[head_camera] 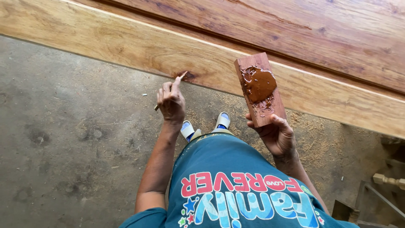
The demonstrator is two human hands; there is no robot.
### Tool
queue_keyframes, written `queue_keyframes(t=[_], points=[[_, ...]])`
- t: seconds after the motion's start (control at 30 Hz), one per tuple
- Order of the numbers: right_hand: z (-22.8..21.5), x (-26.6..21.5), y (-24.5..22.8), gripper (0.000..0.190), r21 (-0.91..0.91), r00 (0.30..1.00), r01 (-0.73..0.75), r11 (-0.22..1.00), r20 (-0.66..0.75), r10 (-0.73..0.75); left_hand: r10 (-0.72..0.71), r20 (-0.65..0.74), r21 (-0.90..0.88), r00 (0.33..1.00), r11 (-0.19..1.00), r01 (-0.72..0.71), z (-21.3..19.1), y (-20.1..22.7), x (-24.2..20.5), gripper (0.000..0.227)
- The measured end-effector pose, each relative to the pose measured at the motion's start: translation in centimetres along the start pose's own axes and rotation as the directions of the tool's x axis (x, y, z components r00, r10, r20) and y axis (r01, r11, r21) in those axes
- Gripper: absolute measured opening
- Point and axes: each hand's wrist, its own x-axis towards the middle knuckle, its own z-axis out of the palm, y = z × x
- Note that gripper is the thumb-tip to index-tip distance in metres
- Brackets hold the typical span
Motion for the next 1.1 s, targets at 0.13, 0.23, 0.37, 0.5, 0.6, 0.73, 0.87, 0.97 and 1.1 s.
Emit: queue_keyframes(t=[0.13,0.23,0.37,0.5,0.6,0.73,0.87,0.97,1.1], points=[[0.2,0.0,0.0,0.054,-0.008,1.000,-0.009,1.000,-0.007,0.009,-0.022,-0.022,-0.010,1.000,1.000,0.022,0.2,-0.9,0.5,0.030],[-0.1,-0.1,0.0,0.055,-0.002,1.000,-0.006,1.000,-0.011,0.006,-0.065,-0.048,-0.007,0.997,0.998,0.064,-0.2,-1.9,0.2,0.027],[-0.3,-0.1,0.1,0.055,0.001,1.000,-0.010,1.000,-0.017,0.010,0.018,-0.082,-0.054,0.997,0.998,-0.022,-1.8,-0.7,-1.2,0.028],[-0.2,-0.1,0.4,0.054,0.009,1.000,-0.020,1.000,-0.009,0.020,0.095,-0.106,-0.118,0.990,0.987,-0.107,-3.7,1.2,-0.8,0.030],[0.7,-0.3,0.3,0.055,0.003,1.000,-0.023,1.000,-0.001,0.023,0.097,-0.118,-0.121,0.988,0.986,-0.111,-3.3,1.1,-0.6,0.029],[0.6,-0.2,0.4,0.055,-0.005,1.000,-0.013,1.000,0.009,0.013,0.105,-0.116,-0.119,0.988,0.986,-0.119,-1.9,-0.1,-0.9,0.029],[0.1,-0.2,0.4,0.054,-0.007,1.000,-0.014,1.000,0.006,0.014,0.073,-0.159,-0.074,0.985,0.994,-0.086,0.7,-2.6,-1.8,0.028],[-0.1,-0.2,0.3,0.054,-0.008,1.000,-0.008,1.000,-0.008,0.008,0.044,-0.194,-0.107,0.980,0.992,-0.065,-1.4,-2.7,-0.7,0.026],[0.3,-0.3,0.4,0.054,0.001,1.000,-0.009,1.000,-0.005,0.009,0.026,-0.187,-0.144,0.982,0.988,-0.053,-1.7,-2.4,-0.8,0.026]])
